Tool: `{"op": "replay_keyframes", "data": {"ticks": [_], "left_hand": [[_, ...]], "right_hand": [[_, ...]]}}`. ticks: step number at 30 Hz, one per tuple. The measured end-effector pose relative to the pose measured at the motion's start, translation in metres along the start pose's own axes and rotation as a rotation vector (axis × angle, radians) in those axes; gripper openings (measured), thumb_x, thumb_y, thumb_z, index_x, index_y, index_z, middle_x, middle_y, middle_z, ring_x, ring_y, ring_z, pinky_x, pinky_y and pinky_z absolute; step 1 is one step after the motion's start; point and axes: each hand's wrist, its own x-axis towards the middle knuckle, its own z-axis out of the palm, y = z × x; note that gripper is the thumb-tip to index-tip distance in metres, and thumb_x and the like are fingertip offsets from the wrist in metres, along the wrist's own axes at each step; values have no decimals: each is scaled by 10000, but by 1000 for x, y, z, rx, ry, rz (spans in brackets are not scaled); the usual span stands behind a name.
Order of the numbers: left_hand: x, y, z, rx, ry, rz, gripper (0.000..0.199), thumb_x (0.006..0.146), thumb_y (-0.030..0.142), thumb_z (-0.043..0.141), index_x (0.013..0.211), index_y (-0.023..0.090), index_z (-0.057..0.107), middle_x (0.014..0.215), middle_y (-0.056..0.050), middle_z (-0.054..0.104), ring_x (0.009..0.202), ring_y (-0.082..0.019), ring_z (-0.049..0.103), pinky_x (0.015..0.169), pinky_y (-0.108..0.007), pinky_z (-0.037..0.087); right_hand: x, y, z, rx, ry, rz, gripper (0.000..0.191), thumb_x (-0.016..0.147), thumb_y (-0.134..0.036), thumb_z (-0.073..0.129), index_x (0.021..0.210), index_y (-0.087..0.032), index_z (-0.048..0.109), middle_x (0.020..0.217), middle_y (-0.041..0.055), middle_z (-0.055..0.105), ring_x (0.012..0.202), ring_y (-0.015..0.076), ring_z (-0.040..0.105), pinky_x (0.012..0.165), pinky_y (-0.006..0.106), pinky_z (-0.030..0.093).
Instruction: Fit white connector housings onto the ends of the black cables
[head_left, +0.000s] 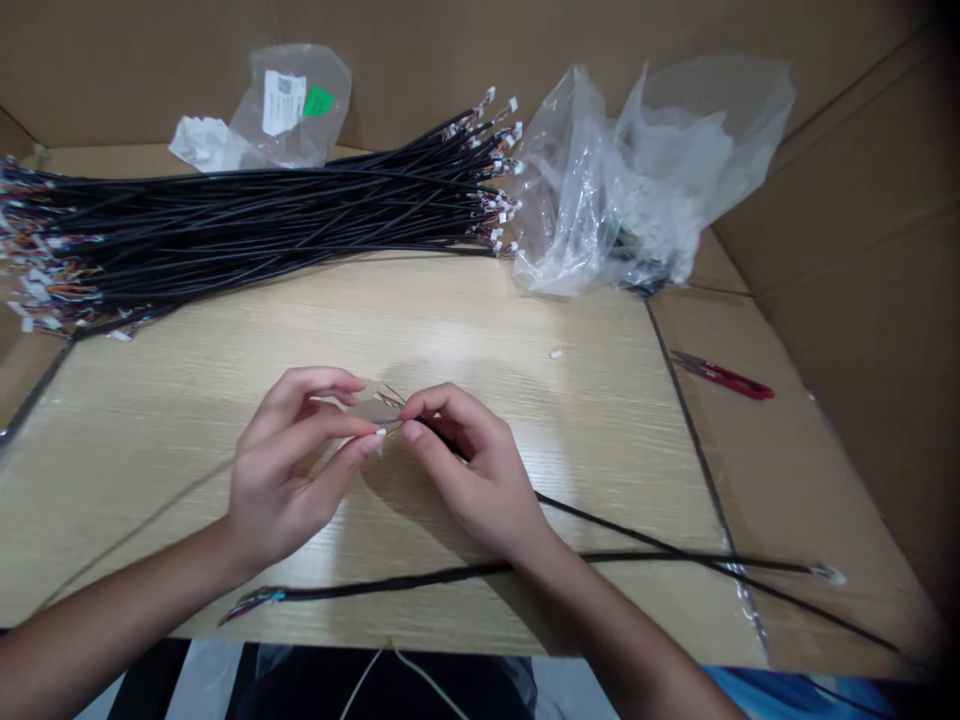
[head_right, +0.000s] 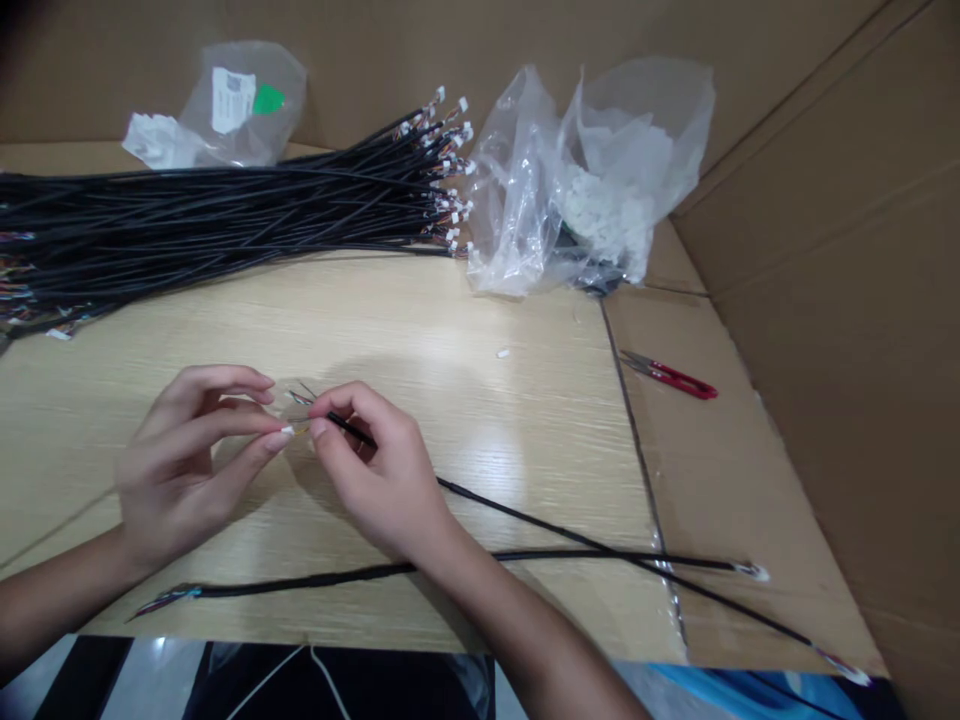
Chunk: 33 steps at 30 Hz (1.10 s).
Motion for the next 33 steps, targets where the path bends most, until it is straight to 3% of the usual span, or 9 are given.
{"op": "replay_keyframes", "data": {"ticks": [3,10,33], "left_hand": [[-3,1,1,22,38,-24,114,786,59,695,865,142,681,1057,-41,534,958,-83,572,757,-192,549],[-3,6,4,138,62,125,101,816,46,650,876,126,658,1023,-53,546,939,-88,584,739,-187,572],[-4,6,7,52,75,69,183,795,-20,627,892,134,649,1077,-61,528,958,-91,615,726,-176,582]], "right_hand": [[0,-1,1,10,9,4,21,859,-192,577,870,-185,594,802,-7,615,712,90,586,625,198,473],[-1,-1,3,7,24,-54,35,857,-181,567,880,-195,589,841,8,627,795,117,617,708,232,507],[-2,-1,2,-8,24,-62,44,855,-204,590,898,-200,584,823,16,627,741,127,603,652,251,501]]}}
